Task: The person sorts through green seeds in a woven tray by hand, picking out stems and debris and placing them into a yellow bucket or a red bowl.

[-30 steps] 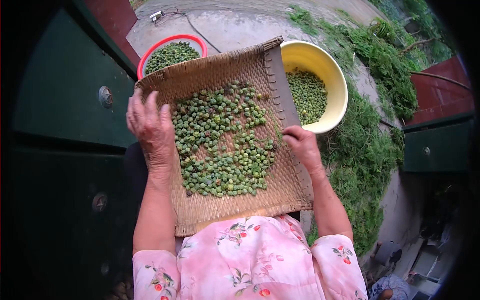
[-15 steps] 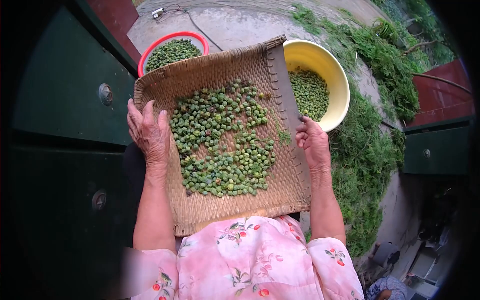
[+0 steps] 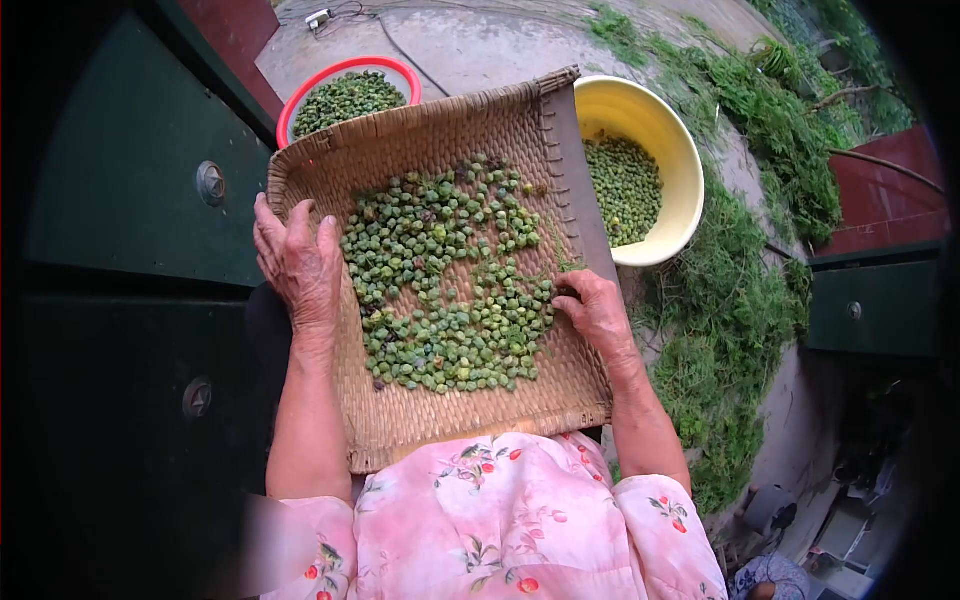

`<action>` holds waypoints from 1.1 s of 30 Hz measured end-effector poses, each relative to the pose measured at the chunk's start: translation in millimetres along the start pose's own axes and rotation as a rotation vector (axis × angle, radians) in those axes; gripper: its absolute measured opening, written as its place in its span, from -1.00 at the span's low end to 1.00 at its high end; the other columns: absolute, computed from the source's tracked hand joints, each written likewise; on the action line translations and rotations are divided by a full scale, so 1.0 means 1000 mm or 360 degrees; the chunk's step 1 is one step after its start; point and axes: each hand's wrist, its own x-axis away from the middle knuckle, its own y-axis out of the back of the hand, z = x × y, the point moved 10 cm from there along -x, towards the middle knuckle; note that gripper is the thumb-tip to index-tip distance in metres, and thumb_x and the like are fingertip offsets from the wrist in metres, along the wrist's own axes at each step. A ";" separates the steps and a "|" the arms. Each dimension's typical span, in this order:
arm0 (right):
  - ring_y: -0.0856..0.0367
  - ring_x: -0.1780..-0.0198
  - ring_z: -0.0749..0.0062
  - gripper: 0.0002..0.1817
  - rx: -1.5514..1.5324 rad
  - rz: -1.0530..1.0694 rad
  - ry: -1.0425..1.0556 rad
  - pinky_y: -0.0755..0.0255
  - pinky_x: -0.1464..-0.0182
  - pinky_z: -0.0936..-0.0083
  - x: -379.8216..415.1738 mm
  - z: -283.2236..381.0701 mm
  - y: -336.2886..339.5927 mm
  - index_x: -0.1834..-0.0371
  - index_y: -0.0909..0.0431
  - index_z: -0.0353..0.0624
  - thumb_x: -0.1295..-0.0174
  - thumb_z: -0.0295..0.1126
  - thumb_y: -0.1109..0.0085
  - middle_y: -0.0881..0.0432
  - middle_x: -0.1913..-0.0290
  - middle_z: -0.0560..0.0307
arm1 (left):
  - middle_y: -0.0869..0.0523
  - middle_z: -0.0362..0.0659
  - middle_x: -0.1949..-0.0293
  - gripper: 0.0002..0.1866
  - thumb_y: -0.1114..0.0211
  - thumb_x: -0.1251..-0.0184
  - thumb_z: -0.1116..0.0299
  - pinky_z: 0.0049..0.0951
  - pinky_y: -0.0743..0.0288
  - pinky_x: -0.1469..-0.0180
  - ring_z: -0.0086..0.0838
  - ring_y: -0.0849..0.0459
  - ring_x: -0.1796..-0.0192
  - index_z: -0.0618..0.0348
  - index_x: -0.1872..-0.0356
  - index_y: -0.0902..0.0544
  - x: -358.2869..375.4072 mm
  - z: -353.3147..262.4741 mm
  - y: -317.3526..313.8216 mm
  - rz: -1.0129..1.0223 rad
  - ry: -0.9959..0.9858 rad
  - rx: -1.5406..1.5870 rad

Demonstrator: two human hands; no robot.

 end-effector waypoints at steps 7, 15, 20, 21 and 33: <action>-0.64 0.23 0.16 -0.79 0.0092 0.0085 0.0073 -0.50 0.14 0.37 0.002 0.003 -0.005 0.24 -0.61 -0.23 0.00 -0.51 -0.28 -0.66 0.30 -0.01 | -0.29 0.12 -0.30 -0.64 -0.40 -0.03 0.34 -0.08 -0.29 -0.22 -0.02 -0.30 -0.29 0.10 0.09 -0.62 -0.001 0.000 -0.001 0.0031 -0.0005 0.0030; -0.60 0.40 0.55 -0.86 -0.2131 -0.0453 -0.0689 -0.48 0.33 0.62 -0.002 -0.061 0.024 0.25 -0.63 -0.24 -0.12 -0.58 -0.18 -0.64 0.35 0.19 | -0.31 0.09 -0.29 -0.67 -0.41 -0.02 0.34 -0.15 -0.29 -0.22 -0.01 -0.35 -0.26 0.06 0.13 -0.64 0.000 0.000 0.000 -0.0014 -0.0007 0.0000; -0.61 0.28 0.37 -0.82 -0.0478 -0.0168 -0.0110 -0.46 0.30 0.38 -0.004 -0.015 0.012 0.21 -0.59 -0.22 -0.08 -0.57 -0.20 -0.60 0.30 0.13 | -0.31 0.10 -0.29 -0.67 -0.41 -0.02 0.34 -0.13 -0.29 -0.22 -0.01 -0.33 -0.27 0.08 0.13 -0.63 0.000 0.000 0.001 -0.0001 -0.0004 0.0015; -0.60 0.29 0.34 -0.81 -0.0273 -0.0145 -0.0010 -0.45 0.28 0.39 -0.004 -0.006 0.005 0.22 -0.59 -0.21 -0.06 -0.58 -0.21 -0.59 0.31 0.12 | -0.30 0.11 -0.29 -0.66 -0.41 -0.02 0.34 -0.11 -0.28 -0.23 -0.02 -0.32 -0.29 0.09 0.12 -0.63 0.000 -0.001 0.001 0.0012 0.0001 0.0027; -0.55 0.37 0.64 -0.80 -0.0902 -0.0009 -0.0415 -0.45 0.35 0.63 0.001 -0.023 -0.014 0.16 -0.53 -0.26 -0.12 -0.52 -0.21 -0.63 0.33 0.15 | -0.29 0.13 -0.29 -0.66 -0.40 -0.02 0.35 -0.08 -0.27 -0.23 -0.02 -0.31 -0.29 0.13 0.12 -0.62 -0.001 -0.001 0.001 0.0019 -0.0011 0.0049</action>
